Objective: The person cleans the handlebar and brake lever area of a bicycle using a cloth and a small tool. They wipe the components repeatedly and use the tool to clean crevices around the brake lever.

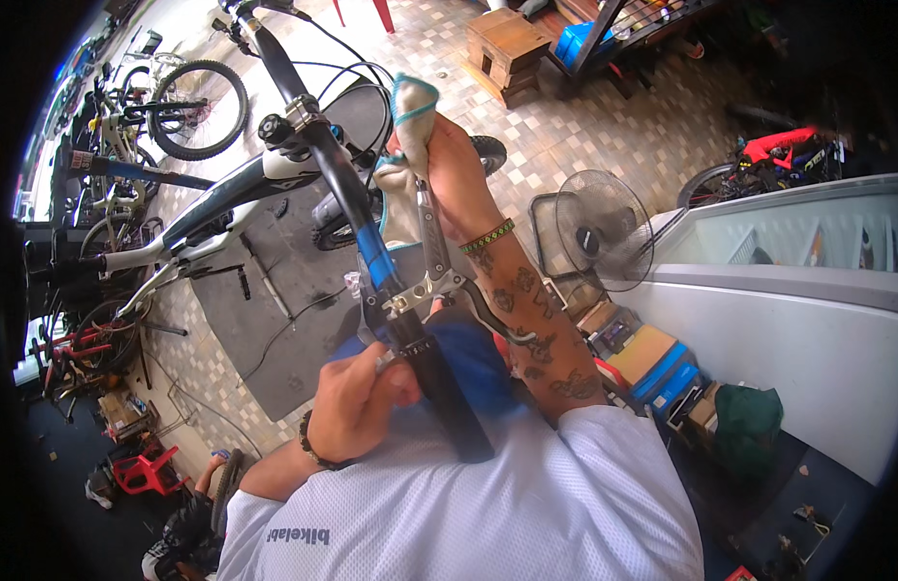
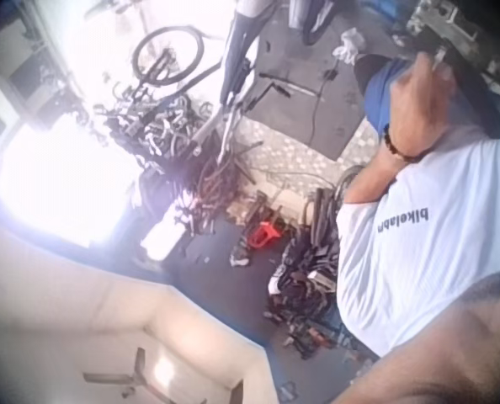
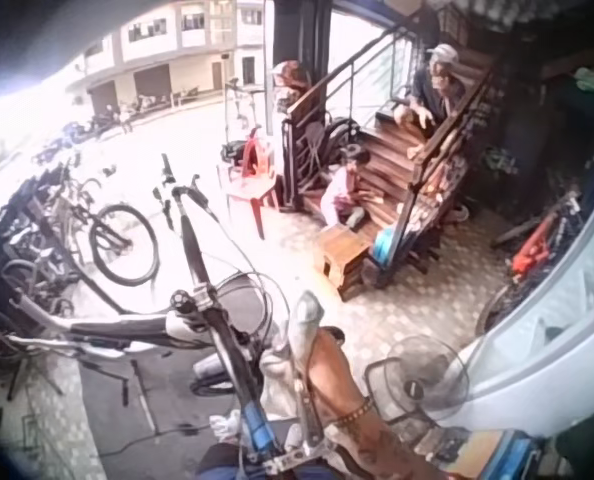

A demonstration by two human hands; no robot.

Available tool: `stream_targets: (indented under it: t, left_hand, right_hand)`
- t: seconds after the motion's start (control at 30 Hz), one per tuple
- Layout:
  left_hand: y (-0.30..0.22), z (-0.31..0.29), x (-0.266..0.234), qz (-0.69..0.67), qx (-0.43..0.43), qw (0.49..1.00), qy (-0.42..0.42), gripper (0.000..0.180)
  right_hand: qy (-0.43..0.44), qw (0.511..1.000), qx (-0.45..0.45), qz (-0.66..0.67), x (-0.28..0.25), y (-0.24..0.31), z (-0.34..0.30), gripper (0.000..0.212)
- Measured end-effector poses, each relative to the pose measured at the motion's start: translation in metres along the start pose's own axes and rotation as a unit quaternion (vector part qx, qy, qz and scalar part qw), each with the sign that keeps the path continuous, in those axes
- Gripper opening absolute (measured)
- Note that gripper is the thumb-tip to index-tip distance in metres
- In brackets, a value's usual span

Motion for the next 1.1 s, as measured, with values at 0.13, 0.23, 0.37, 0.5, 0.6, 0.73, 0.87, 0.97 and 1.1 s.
stream_targets:
  t: [0.13, 0.23, 0.37, 0.5, 0.6, 0.73, 0.87, 0.97, 1.1]
  left_hand:
    - [-0.006, 0.010, -0.014, 0.010, -0.045, 0.996, 0.072, 0.012]
    - [-0.017, 0.013, -0.033, -0.010, -0.102, 0.990, 0.098, 0.020]
    - [-0.026, 0.031, -0.070, 0.010, 0.028, 0.999, -0.040, 0.031]
    - [-0.038, 0.055, -0.101, 0.051, 0.007, 0.994, -0.095, 0.028]
    - [-0.061, 0.080, -0.098, 0.192, 0.083, 0.973, -0.096, 0.017]
    - [-0.078, 0.111, -0.084, 0.310, 0.147, 0.938, -0.048, 0.012]
    - [-0.097, 0.136, -0.070, 0.421, 0.203, 0.884, 0.032, 0.010]
    - [-0.101, 0.144, -0.066, 0.459, 0.200, 0.863, 0.067, 0.011]
    - [-0.108, 0.153, -0.060, 0.477, 0.189, 0.853, 0.098, 0.012]
  right_hand:
    - [-0.006, 0.965, 0.113, 0.237, -0.015, -0.049, -0.019, 0.045]
    - [0.077, 0.914, 0.168, 0.360, -0.015, -0.041, -0.041, 0.047]
    - [0.042, 0.878, 0.054, 0.474, -0.052, -0.058, -0.026, 0.056]
    - [-0.145, 0.905, 0.180, 0.356, -0.027, -0.005, -0.012, 0.056]
    - [-0.007, 0.977, 0.095, 0.191, -0.013, 0.014, -0.012, 0.046]
    - [0.098, 0.978, 0.091, 0.161, -0.009, 0.027, -0.013, 0.039]
    - [0.080, 0.986, 0.120, 0.081, -0.015, 0.017, -0.009, 0.039]
    - [0.070, 0.992, 0.102, 0.011, -0.010, 0.010, -0.006, 0.035]
    - [0.027, 0.996, 0.072, -0.041, -0.001, 0.007, -0.002, 0.034]
Point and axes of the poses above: each hand's wrist, its own z-axis towards the middle knuckle, its own x-axis out of the palm, y = z × x, the point moved 7 cm from there along z, towards the middle knuckle, and after that the axes turned 15 degrees about -z, right-handed, at the moved point
